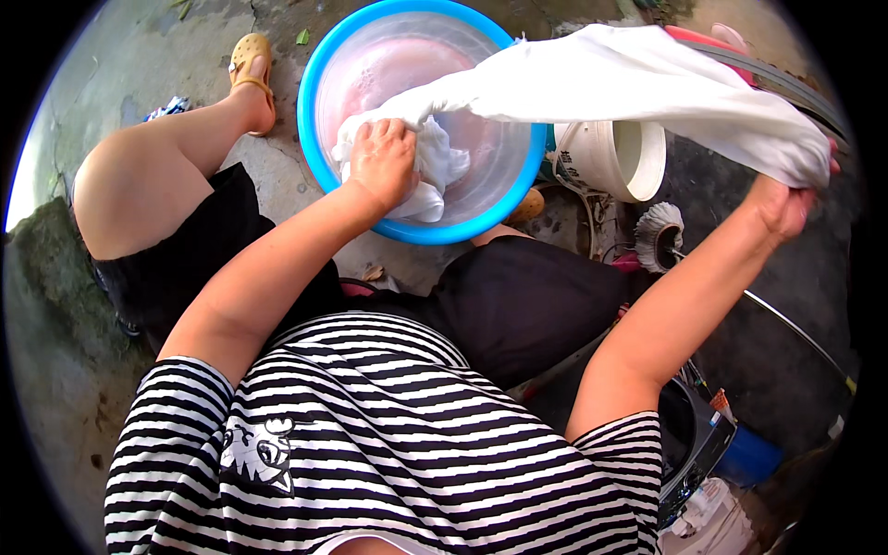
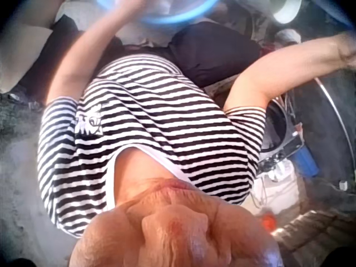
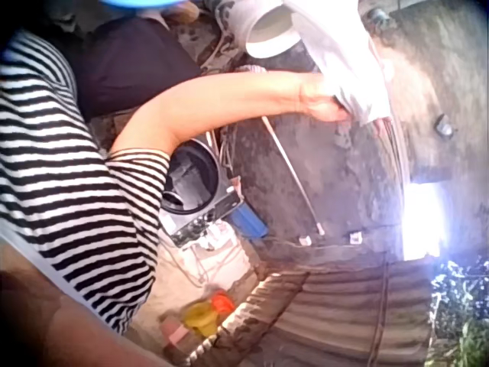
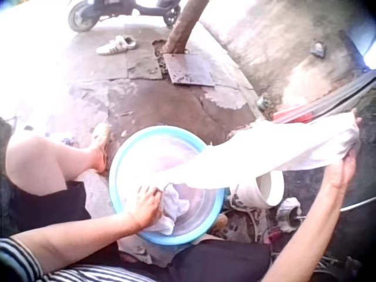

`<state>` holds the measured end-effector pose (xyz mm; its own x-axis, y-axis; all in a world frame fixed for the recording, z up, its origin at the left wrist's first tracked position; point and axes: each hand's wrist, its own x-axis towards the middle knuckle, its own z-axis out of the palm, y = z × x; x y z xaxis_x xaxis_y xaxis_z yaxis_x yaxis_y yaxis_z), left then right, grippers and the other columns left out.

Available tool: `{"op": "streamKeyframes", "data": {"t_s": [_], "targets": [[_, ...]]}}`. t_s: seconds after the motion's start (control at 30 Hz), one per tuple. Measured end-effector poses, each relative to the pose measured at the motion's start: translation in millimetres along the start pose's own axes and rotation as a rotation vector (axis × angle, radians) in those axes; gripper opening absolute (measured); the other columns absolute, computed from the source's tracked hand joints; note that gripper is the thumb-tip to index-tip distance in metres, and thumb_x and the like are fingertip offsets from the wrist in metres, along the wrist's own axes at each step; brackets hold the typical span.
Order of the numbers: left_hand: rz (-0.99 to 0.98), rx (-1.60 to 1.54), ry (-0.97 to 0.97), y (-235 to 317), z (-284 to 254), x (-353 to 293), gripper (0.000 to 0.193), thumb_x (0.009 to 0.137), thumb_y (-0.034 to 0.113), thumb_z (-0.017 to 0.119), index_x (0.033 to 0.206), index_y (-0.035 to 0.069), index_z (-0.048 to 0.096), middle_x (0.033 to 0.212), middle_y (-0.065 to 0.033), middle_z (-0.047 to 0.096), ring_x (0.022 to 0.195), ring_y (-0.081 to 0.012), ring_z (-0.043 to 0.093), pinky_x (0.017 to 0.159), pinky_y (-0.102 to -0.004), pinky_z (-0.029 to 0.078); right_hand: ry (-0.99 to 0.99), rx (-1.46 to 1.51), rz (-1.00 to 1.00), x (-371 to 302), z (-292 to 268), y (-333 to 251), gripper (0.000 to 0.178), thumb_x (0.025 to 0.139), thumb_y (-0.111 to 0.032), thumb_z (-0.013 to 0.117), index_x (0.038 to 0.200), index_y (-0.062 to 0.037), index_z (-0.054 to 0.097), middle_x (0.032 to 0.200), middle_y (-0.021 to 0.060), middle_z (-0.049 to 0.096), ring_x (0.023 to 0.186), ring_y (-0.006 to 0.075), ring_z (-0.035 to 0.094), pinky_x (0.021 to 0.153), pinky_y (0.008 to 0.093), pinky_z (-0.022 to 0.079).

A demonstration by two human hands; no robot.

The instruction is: The person washes white clothes by hand in a blue basin filled with soapy water. They scrub various sections of the fabric against themselves and periodically lift the items to check them.

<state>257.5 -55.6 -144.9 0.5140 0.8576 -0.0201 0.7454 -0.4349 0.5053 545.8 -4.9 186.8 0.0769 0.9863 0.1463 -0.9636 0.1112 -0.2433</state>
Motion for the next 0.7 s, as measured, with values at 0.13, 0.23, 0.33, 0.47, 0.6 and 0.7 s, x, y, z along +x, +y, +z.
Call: {"op": "streamKeyframes", "data": {"t_s": [0.13, 0.23, 0.33, 0.47, 0.6, 0.7], "targets": [[-0.188, -0.03, 0.031, -18.8, 2.4, 12.4, 0.048, 0.062, 0.028, 0.069, 0.098, 0.001, 0.05, 0.101, -0.0163, 0.05, 0.098, -0.0323, 0.049, 0.086, -0.0423, 0.039, 0.053, -0.077, 0.019, -7.4, -37.6, 33.2, 0.021, 0.082, -0.008, 0.042, 0.093, 0.0023, 0.055, 0.091, 0.0126, 0.06, 0.097, 0.0297, 0.055, 0.088, 0.0461, 0.043], [-0.425, -0.091, 0.019, -26.1, 0.3, 20.3, 0.055, 0.062, 0.033, 0.07, 0.104, 0.003, 0.051, 0.106, -0.0171, 0.05, 0.102, -0.034, 0.048, 0.087, -0.0413, 0.041, 0.24, -0.152, -0.012, -12.3, -96.3, 43.2, 0.023, 0.083, -0.006, 0.039, 0.096, 0.0065, 0.053, 0.092, 0.0169, 0.06, 0.099, 0.0325, 0.054, 0.092, 0.0489, 0.04], [-0.567, -0.154, -0.183, -43.2, -3.1, 26.7, 0.06, 0.064, 0.031, 0.069, 0.114, 0.004, 0.05, 0.115, -0.0177, 0.048, 0.11, -0.0332, 0.045, 0.092, -0.0393, 0.039, 0.439, -0.332, 0.011, -23.9, -160.2, 81.6, 0.019, 0.082, -0.006, 0.044, 0.092, 0.0066, 0.053, 0.092, 0.0187, 0.059, 0.098, 0.0324, 0.055, 0.092, 0.0485, 0.041], [-0.547, -0.258, -0.168, -45.3, -1.3, 33.9, 0.042, 0.066, 0.025, 0.067, 0.102, 0.006, 0.057, 0.103, -0.0171, 0.054, 0.101, -0.0315, 0.051, 0.086, -0.0393, 0.043, 0.713, -1.098, 0.056, -49.4, -240.7, 78.1, 0.02, 0.08, -0.008, 0.05, 0.095, 0.0047, 0.054, 0.089, 0.0184, 0.059, 0.095, 0.0322, 0.057, 0.088, 0.0408, 0.043], [-0.722, -0.796, -0.182, -76.8, 14.0, 36.4, 0.016, 0.068, 0.01, 0.061, 0.084, 0.008, 0.059, 0.084, -0.011, 0.057, 0.082, -0.0241, 0.054, 0.066, -0.0345, 0.045, 0.472, -2.255, -0.02, -87.0, -291.0, 121.6, 0.028, 0.076, -0.011, 0.06, 0.103, -0.0018, 0.055, 0.096, 0.0156, 0.061, 0.092, 0.0293, 0.058, 0.081, 0.0351, 0.045], [-0.934, -1.272, -0.131, -70.7, 2.6, 42.4, 0.008, 0.07, 0.003, 0.054, 0.078, 0.005, 0.056, 0.077, -0.0105, 0.055, 0.074, -0.0188, 0.052, 0.063, -0.0331, 0.041, 0.342, -1.841, 0.542, -119.3, -327.9, 143.0, 0.039, 0.072, -0.017, 0.065, 0.107, -0.0024, 0.055, 0.102, 0.0157, 0.06, 0.094, 0.03, 0.058, 0.082, 0.0372, 0.045]]}}
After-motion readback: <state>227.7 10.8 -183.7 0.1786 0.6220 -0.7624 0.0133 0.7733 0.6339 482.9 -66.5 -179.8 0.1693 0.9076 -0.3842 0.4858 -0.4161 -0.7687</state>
